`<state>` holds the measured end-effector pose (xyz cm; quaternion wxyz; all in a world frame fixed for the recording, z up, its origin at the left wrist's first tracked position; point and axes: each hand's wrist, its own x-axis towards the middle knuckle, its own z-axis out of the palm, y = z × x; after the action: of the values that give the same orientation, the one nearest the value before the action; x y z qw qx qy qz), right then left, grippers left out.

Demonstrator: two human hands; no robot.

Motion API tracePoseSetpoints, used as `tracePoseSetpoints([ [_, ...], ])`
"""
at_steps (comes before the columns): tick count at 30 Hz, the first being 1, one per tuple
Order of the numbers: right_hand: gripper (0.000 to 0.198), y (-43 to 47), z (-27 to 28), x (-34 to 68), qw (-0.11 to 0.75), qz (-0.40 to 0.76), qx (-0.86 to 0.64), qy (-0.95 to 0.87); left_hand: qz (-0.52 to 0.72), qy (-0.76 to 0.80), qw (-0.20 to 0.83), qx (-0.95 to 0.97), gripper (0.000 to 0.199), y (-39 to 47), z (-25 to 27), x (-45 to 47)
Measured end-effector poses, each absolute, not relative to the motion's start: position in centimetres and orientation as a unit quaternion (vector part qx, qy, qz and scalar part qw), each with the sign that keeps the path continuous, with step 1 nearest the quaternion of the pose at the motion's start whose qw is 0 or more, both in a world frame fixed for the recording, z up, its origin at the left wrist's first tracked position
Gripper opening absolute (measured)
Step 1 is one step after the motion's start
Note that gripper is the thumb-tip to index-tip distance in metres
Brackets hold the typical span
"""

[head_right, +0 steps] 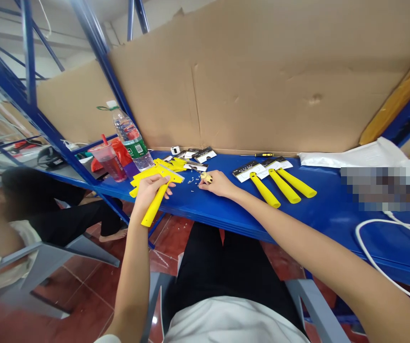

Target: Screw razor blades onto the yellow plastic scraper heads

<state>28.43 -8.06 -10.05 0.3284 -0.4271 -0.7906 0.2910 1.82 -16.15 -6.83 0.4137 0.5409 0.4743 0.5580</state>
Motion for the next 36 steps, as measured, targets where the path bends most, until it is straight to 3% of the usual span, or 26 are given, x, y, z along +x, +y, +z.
tracePoseSetpoints([
  [8,0.026,-8.1,-9.8,29.0,0.31,0.164,-0.451,-0.821,0.529,0.458,0.444,0.56,0.038,-16.2,-7.0,3.8],
  [16,0.023,-7.7,-9.9,29.3,0.331,0.124,-0.476,-0.806,0.507,0.451,0.479,0.557,0.04,-15.5,-8.1,5.3],
  [22,0.02,-8.5,-8.8,29.5,0.388,0.132,-0.452,-0.792,0.491,0.476,0.483,0.547,0.036,-15.3,-8.6,6.5],
  [26,0.017,-9.8,-8.5,29.0,0.449,0.172,-0.347,-0.805,0.489,0.484,0.479,0.545,0.034,-15.4,-8.6,6.9],
  [30,0.017,-10.6,-8.6,28.0,0.441,0.211,-0.287,-0.824,0.497,0.474,0.48,0.546,0.033,-15.4,-8.6,6.8],
  [36,0.023,-10.6,-8.7,27.8,0.444,0.302,-0.326,-0.778,0.505,0.473,0.477,0.542,0.035,-15.3,-8.5,6.7],
])
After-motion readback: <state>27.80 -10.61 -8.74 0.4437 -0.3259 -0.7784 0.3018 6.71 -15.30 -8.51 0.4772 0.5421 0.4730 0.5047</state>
